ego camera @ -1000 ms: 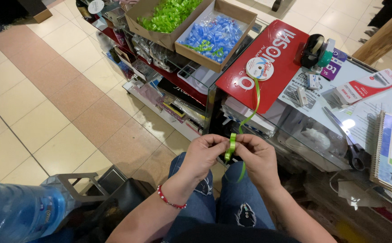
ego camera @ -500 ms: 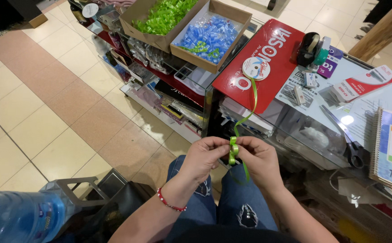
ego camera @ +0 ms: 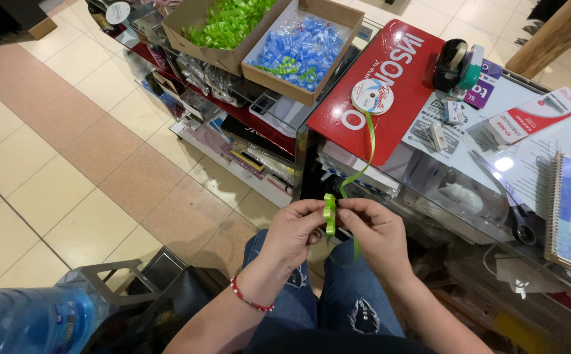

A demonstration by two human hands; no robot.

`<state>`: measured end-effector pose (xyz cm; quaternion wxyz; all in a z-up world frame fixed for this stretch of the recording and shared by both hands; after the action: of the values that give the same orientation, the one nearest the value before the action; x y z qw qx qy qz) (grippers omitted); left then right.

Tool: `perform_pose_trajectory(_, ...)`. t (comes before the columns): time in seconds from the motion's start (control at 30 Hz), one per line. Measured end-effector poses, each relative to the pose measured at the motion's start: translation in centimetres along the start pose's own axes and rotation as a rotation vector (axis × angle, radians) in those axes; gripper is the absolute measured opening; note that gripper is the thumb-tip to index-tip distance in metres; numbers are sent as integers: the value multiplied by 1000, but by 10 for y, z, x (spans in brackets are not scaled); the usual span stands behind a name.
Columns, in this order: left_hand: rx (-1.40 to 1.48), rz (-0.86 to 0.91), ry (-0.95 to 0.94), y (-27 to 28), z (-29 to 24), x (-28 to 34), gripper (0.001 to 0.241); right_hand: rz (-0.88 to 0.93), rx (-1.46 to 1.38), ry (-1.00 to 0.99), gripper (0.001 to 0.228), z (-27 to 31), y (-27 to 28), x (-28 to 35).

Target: The person sits on the floor and ties a green ribbon into a bow using both hands. They secure the bow with a stapler and then use scissors to trim the ribbon ends. The process is repeated to create multiple bows.

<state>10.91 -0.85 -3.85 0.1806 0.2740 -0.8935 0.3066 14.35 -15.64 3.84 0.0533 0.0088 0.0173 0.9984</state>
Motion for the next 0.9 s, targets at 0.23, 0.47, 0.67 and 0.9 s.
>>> perform_pose_trajectory(0.23, 79, 7, 91, 6, -3, 1, 18, 84, -42, -67, 7, -17, -14, -3)
perform_pose_trajectory(0.47, 68, 1, 77, 13, -4, -2, 19, 131, -32, -96, 8, -9, -22, 2)
perform_pose_trajectory(0.67, 45, 3, 61, 13, -5, 0, 19, 142, -63, -110, 9, -10, -23, 3)
perform_pose_trajectory(0.9, 10, 39, -20, 8, -7, 0, 21, 136, -43, -86, 9, 1, -20, 5)
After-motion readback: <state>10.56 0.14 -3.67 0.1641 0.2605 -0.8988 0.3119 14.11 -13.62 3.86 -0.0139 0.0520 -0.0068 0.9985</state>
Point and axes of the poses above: each hand's wrist, its own x-axis away from the middle knuckle, its own y-axis out of the back of the hand, z = x × y, the point moved 9 cm from there along -x, towards the middle knuckle, and after that the axes turned 14 degrees about -z, right-handed, at the moved point
